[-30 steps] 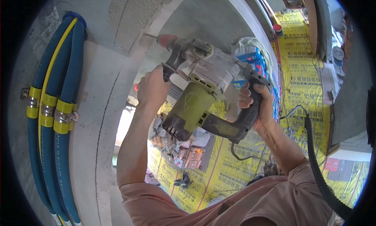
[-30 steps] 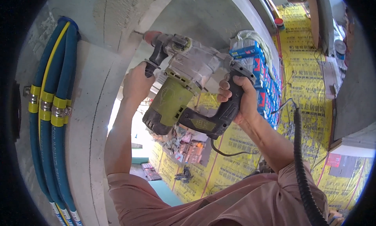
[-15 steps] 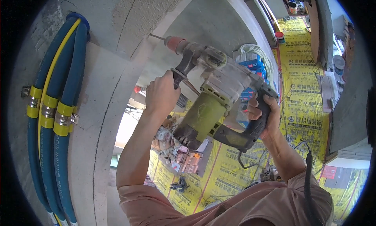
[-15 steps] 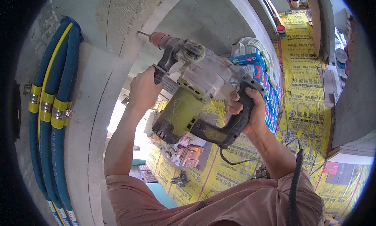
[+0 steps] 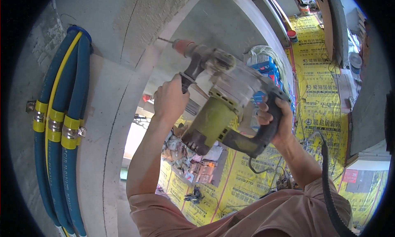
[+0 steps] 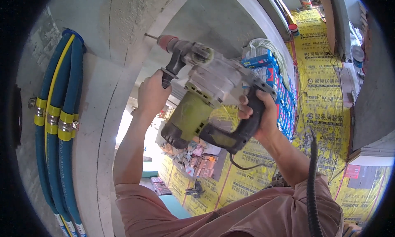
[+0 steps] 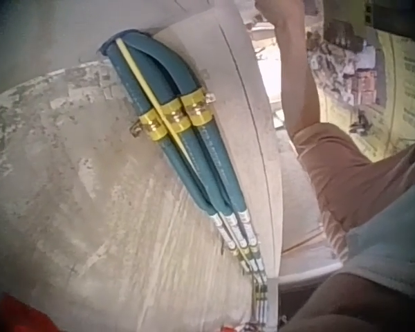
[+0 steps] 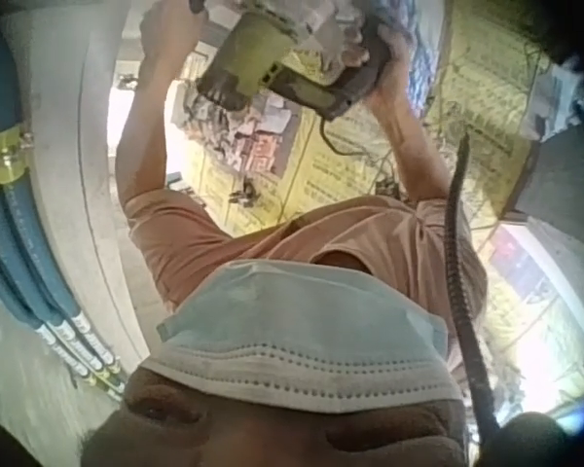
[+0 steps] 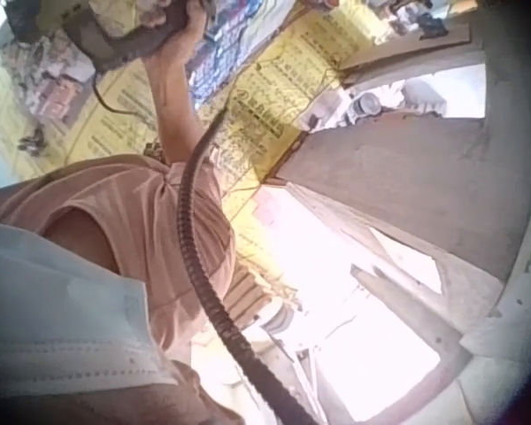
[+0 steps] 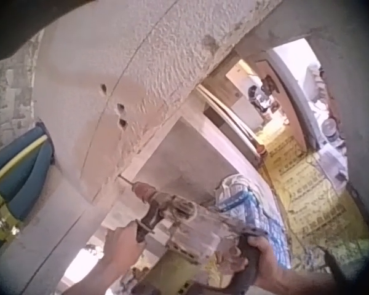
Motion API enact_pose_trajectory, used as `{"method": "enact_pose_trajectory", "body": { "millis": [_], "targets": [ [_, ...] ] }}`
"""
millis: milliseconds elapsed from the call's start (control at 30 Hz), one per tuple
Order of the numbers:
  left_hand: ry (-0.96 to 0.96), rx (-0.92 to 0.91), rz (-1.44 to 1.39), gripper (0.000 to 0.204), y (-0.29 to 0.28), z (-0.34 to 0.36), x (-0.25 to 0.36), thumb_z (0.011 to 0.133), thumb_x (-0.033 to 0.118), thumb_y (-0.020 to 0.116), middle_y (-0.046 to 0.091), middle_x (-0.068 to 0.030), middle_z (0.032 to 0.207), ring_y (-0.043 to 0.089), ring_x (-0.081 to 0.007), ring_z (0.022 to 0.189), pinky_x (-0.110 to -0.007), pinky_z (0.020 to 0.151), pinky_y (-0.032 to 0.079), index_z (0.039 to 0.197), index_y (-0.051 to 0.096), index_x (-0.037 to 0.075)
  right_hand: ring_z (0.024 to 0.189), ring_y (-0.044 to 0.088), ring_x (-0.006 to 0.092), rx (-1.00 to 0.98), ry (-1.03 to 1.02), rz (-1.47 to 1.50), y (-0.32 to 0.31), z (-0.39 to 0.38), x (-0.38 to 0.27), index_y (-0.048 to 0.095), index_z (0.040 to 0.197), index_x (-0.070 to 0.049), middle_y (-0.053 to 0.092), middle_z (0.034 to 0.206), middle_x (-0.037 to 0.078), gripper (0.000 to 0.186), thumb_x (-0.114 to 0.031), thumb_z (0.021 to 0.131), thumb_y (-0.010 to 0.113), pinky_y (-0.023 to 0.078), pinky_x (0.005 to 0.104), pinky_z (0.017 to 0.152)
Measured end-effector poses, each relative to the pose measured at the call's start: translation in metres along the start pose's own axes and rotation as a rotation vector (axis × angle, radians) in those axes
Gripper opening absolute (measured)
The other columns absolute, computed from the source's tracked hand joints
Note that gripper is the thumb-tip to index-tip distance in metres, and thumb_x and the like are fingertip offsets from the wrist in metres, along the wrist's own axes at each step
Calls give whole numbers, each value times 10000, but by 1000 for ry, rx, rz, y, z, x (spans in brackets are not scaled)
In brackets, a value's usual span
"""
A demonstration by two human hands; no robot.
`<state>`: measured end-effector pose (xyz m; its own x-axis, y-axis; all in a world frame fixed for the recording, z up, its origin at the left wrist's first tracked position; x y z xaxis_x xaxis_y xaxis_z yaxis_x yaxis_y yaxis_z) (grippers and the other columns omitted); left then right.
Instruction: Using a rotary hammer to drill into a concrete wall and then using a manual hammer to clear debris.
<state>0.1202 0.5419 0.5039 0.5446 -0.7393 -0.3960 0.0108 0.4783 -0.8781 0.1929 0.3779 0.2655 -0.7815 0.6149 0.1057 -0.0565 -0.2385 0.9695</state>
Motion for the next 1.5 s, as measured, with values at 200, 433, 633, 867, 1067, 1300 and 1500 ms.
{"method": "enact_pose_trajectory", "body": {
  "millis": [200, 433, 633, 867, 1067, 1300, 1500],
  "targets": [
    [93, 55, 11, 267, -6, 4, 12, 812, 156, 693, 677, -246, 868, 643, -468, 871, -550, 764, 498, 1021, 589, 26, 588, 468, 93, -20, -54, 12, 5, -7, -8, 525, 1039, -40, 535, 812, 61, 259, -273, 929, 546, 437, 256, 555],
    [-22, 48, -51, 303, -4, 46, -14, 815, 156, 709, 691, -237, 981, 638, -475, 983, -542, 854, 507, 1078, 611, 40, 592, 460, 76, 2, 0, 94, 29, 67, -4, 522, 1017, -12, 516, 822, 47, 233, -195, 894, 598, 441, 225, 546],
    [32, 23, -14, 294, 0, 20, 4, 807, 146, 706, 683, -244, 965, 639, -465, 954, -543, 828, 498, 1052, 604, 21, 592, 482, 74, 40, 47, 84, 6, 37, -22, 530, 1059, -16, 522, 841, 54, 257, -227, 926, 592, 452, 206, 519],
    [-37, -9, -4, 315, 0, 35, -14, 813, 158, 702, 681, -251, 939, 645, -458, 968, -537, 843, 507, 1072, 595, 14, 599, 461, 79, -61, 95, 134, 15, 62, -9, 528, 1014, -17, 502, 818, 37, 227, -200, 900, 600, 435, 218, 546],
    [-34, -6, -51, 275, 11, 46, -27, 798, 149, 698, 685, -238, 995, 633, -454, 989, -529, 846, 506, 1049, 646, 48, 627, 472, 84, -42, 77, 99, 25, 66, -4, 520, 1014, -12, 521, 854, 62, 216, -186, 902, 583, 457, 238, 577],
    [43, 82, -8, 260, -5, 37, 3, 791, 135, 667, 687, -229, 902, 649, -440, 924, -516, 783, 500, 1025, 628, 28, 596, 486, 78, -68, -3, 47, 17, 45, -25, 532, 1033, 9, 528, 848, 59, 254, -203, 906, 590, 453, 210, 549],
    [-58, 34, 20, 280, 1, 61, -11, 819, 137, 672, 687, -229, 1027, 638, -443, 1008, -522, 857, 514, 1082, 636, 46, 600, 487, 98, -48, 110, 211, 7, 94, -14, 487, 978, -17, 519, 802, 60, 207, -183, 882, 564, 470, 253, 548]
  ]
}}
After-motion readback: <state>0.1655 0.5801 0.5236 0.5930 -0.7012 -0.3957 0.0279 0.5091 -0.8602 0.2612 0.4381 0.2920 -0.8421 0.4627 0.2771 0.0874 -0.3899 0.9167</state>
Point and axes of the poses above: each hand's wrist, its own z-axis towards the middle knuckle, its own y-axis out of the palm, x = y × z, the point moved 6 cm from there along z, towards the middle knuckle
